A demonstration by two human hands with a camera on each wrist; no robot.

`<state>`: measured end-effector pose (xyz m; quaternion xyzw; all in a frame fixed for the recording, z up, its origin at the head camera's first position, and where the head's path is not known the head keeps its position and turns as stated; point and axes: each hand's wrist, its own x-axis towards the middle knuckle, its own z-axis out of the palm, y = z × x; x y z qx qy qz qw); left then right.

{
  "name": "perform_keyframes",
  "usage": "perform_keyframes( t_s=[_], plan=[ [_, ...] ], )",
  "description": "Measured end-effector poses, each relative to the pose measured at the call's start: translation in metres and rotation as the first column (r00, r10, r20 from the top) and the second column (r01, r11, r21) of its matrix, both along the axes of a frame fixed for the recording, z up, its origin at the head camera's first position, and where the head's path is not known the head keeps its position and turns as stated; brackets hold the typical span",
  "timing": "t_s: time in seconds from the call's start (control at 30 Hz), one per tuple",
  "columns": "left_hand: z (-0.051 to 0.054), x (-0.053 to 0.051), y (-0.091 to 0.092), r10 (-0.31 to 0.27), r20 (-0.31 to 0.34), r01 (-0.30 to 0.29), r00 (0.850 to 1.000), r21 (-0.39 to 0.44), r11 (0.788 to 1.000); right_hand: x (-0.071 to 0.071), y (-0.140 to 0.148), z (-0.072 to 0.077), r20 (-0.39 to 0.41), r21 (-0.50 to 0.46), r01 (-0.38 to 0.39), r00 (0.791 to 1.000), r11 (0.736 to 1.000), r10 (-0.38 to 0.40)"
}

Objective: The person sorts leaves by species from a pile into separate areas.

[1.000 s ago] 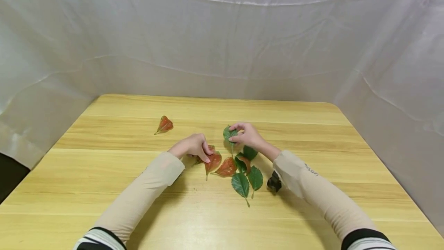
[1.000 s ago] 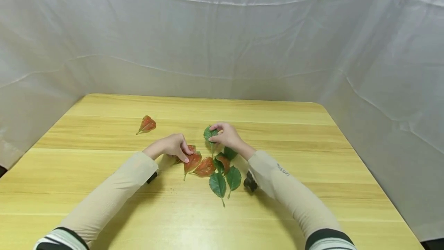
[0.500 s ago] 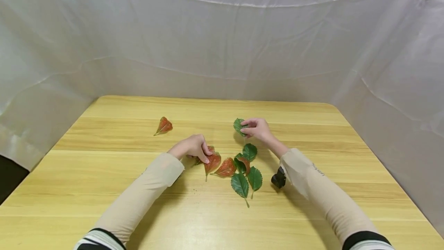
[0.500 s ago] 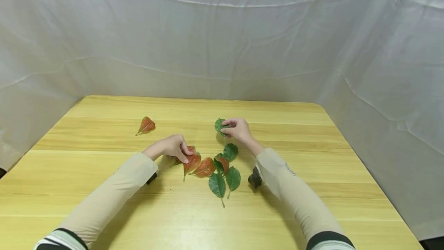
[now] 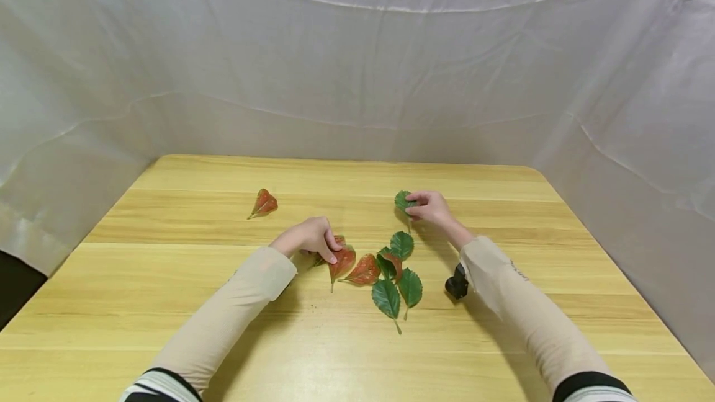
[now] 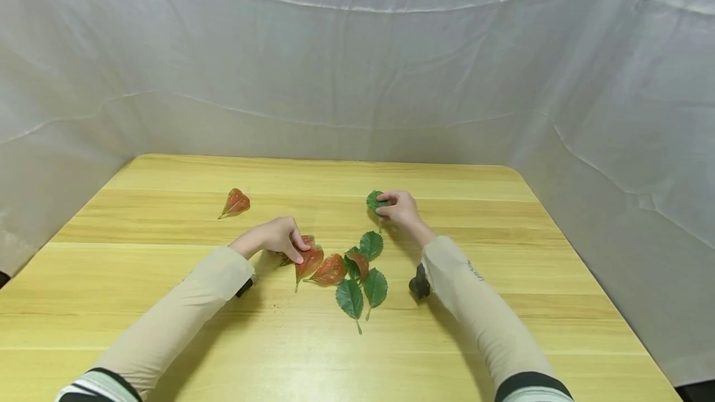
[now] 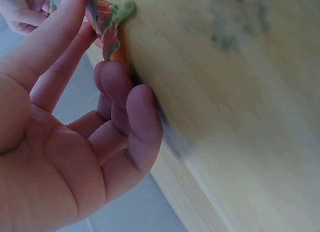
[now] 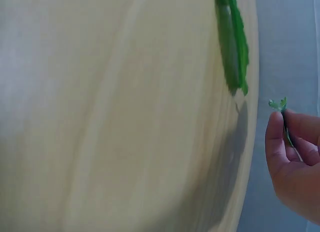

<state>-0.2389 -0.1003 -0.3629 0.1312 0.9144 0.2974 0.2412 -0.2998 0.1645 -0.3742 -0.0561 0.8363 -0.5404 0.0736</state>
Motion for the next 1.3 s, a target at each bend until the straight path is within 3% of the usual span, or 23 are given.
perform_keyframes(
  t_s=[0.33,0.57,0.8,1.3],
  plan=[
    [-0.001,0.0,-0.001,0.003,-0.006,-0.003,1.0,-0.002,1.0,-0.01,0.015,-0.009,0.09,0.046,0.076,0.993,0.996,-0.08],
    [0.0,0.0,-0.001,0.005,0.0,-0.005,1.0,0.002,1.0,-0.013,0.019,-0.011,0.134,0.075,0.068,0.988,0.995,-0.077],
    [0.0,0.0,0.0,-0.008,0.0,0.008,1.0,-0.009,1.0,-0.013,0.02,-0.011,0.135,0.151,0.052,0.988,0.987,-0.073],
    [0.0,-0.001,-0.001,-0.017,-0.015,0.016,1.0,-0.014,1.0,-0.01,0.024,-0.012,0.119,0.156,0.08,0.988,0.985,-0.099]
  ],
)
